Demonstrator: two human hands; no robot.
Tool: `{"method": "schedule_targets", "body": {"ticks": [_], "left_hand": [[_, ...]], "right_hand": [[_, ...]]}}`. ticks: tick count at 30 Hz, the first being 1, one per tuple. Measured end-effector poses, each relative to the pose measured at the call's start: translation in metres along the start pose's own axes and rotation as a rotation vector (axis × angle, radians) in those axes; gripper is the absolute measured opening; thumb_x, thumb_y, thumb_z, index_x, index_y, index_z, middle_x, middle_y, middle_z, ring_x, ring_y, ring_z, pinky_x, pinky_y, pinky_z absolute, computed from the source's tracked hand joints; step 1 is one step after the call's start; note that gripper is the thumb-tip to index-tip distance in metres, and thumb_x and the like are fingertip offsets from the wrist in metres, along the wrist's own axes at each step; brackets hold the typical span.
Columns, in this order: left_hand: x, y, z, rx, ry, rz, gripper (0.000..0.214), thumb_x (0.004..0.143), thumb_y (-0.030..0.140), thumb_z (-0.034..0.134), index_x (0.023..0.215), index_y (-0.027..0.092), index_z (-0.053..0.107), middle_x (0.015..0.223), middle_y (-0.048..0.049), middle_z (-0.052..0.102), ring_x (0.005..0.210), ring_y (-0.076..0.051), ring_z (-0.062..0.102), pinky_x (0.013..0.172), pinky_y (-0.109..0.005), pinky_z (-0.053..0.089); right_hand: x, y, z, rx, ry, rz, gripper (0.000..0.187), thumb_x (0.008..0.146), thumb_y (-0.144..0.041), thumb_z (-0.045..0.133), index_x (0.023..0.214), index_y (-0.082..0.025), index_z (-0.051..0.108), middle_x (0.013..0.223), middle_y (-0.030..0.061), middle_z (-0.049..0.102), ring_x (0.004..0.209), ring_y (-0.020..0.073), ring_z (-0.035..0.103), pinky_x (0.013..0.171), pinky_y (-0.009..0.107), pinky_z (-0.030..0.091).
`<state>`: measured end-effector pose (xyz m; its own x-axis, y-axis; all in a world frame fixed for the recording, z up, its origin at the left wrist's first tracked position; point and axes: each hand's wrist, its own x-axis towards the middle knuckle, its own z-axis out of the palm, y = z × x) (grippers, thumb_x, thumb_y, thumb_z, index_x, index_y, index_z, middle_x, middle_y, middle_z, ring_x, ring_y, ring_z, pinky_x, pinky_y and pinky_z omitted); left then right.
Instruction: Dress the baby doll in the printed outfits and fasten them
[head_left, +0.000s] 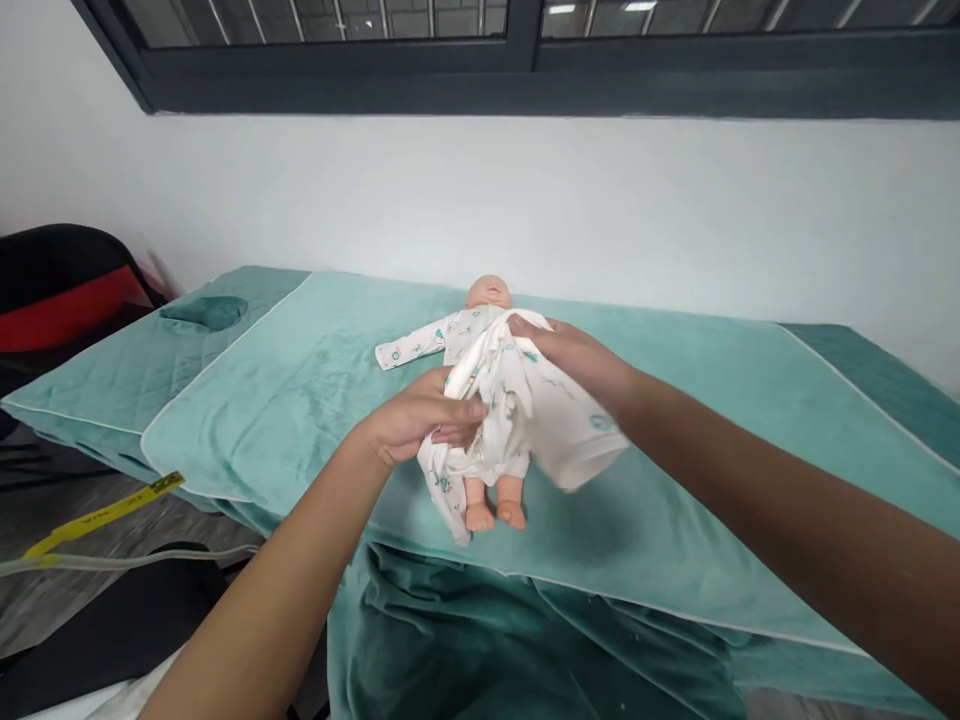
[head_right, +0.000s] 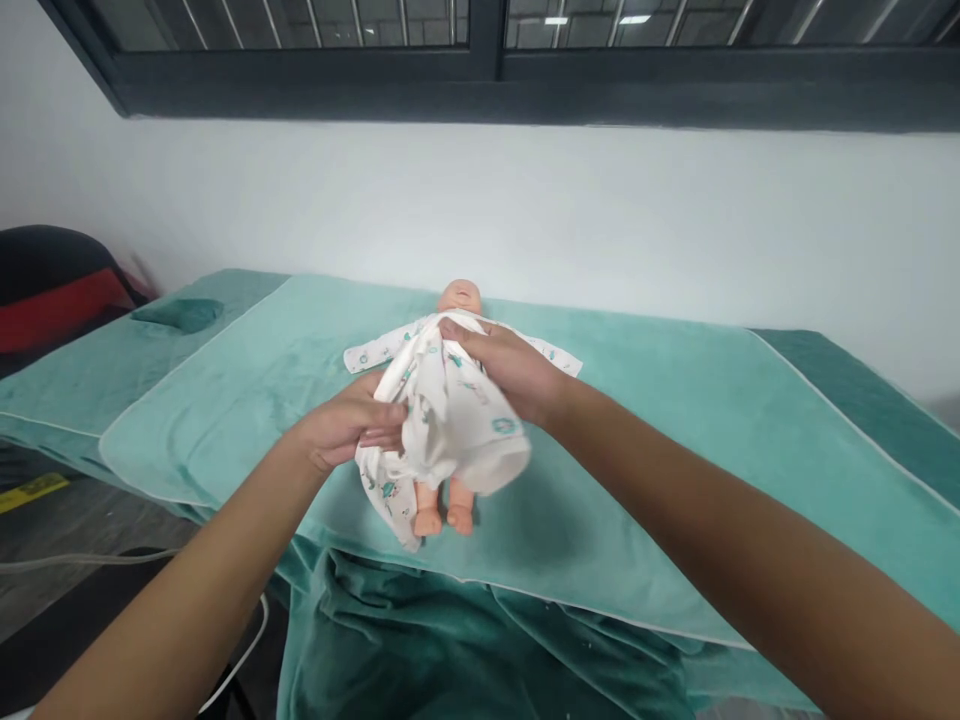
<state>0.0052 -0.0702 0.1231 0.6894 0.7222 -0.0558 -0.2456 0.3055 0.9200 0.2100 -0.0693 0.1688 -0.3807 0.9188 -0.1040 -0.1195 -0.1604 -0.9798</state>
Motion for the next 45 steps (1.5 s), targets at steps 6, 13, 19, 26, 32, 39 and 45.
{"method": "schedule_targets", "body": {"ticks": [6,13,19,26,32,39,45], "left_hand": [[-0.006,-0.032,0.006,-0.188,0.234,0.086,0.044,0.069,0.034,0.084,0.105,0.014,0.067,0.089,-0.0071,0.073,0.077,-0.019,0.068,0.072,-0.029,0.053],[-0.024,-0.066,0.022,-0.291,0.334,-0.096,0.05,0.071,0.024,0.081,0.117,0.014,0.064,0.101,-0.0113,0.074,0.086,-0.024,0.071,0.078,-0.033,0.055],[-0.058,-0.068,0.022,-0.226,0.272,-0.354,0.048,0.078,0.028,0.077,0.122,0.015,0.064,0.109,-0.013,0.072,0.093,-0.023,0.069,0.083,-0.033,0.053],[-0.068,-0.073,0.027,-0.023,0.137,-0.322,0.045,0.071,0.016,0.078,0.114,0.021,0.064,0.118,-0.0065,0.066,0.101,-0.02,0.063,0.083,-0.029,0.049],[-0.043,-0.083,0.022,0.271,0.261,-0.149,0.03,0.079,0.019,0.067,0.108,0.019,0.062,0.12,-0.0064,0.065,0.105,-0.022,0.062,0.087,-0.031,0.046],[-0.038,-0.088,0.022,0.331,0.25,-0.087,0.028,0.083,0.03,0.066,0.109,0.021,0.063,0.119,-0.0068,0.066,0.111,-0.025,0.06,0.093,-0.035,0.045],[-0.044,-0.081,0.015,0.097,0.111,-0.114,0.051,0.074,0.021,0.075,0.123,0.024,0.061,0.128,-0.0078,0.063,0.116,-0.025,0.059,0.093,-0.033,0.045]], "right_hand": [[-0.025,0.053,0.011,-0.015,0.249,0.059,0.041,0.078,-0.053,0.073,0.102,-0.02,0.072,0.09,0.003,0.076,0.083,0.0221,0.069,0.076,0.031,0.052],[-0.05,0.111,0.025,0.137,0.34,0.179,0.047,0.078,-0.053,0.073,0.109,-0.018,0.071,0.093,0.0075,0.076,0.079,0.0227,0.069,0.07,0.032,0.052],[-0.102,0.139,0.032,0.179,0.153,0.263,0.043,0.085,-0.051,0.068,0.114,-0.018,0.07,0.099,0.0082,0.075,0.084,0.0214,0.067,0.083,0.036,0.051],[-0.126,0.177,0.021,-0.138,0.459,0.231,0.038,0.082,-0.054,0.068,0.096,-0.018,0.071,0.086,0.0044,0.072,0.079,0.0206,0.061,0.069,0.03,0.047],[-0.109,0.184,0.029,0.007,0.644,0.173,0.04,0.081,-0.053,0.067,0.104,-0.02,0.068,0.1,0.006,0.073,0.089,0.0235,0.063,0.075,0.032,0.05],[-0.101,0.179,0.038,0.43,0.574,0.25,0.046,0.079,-0.048,0.071,0.118,-0.023,0.063,0.112,0.0073,0.073,0.097,0.0279,0.068,0.071,0.034,0.054],[-0.098,0.172,0.033,0.397,0.527,0.271,0.047,0.079,-0.052,0.071,0.114,-0.021,0.066,0.109,0.0093,0.074,0.095,0.0303,0.069,0.068,0.036,0.054]]}}
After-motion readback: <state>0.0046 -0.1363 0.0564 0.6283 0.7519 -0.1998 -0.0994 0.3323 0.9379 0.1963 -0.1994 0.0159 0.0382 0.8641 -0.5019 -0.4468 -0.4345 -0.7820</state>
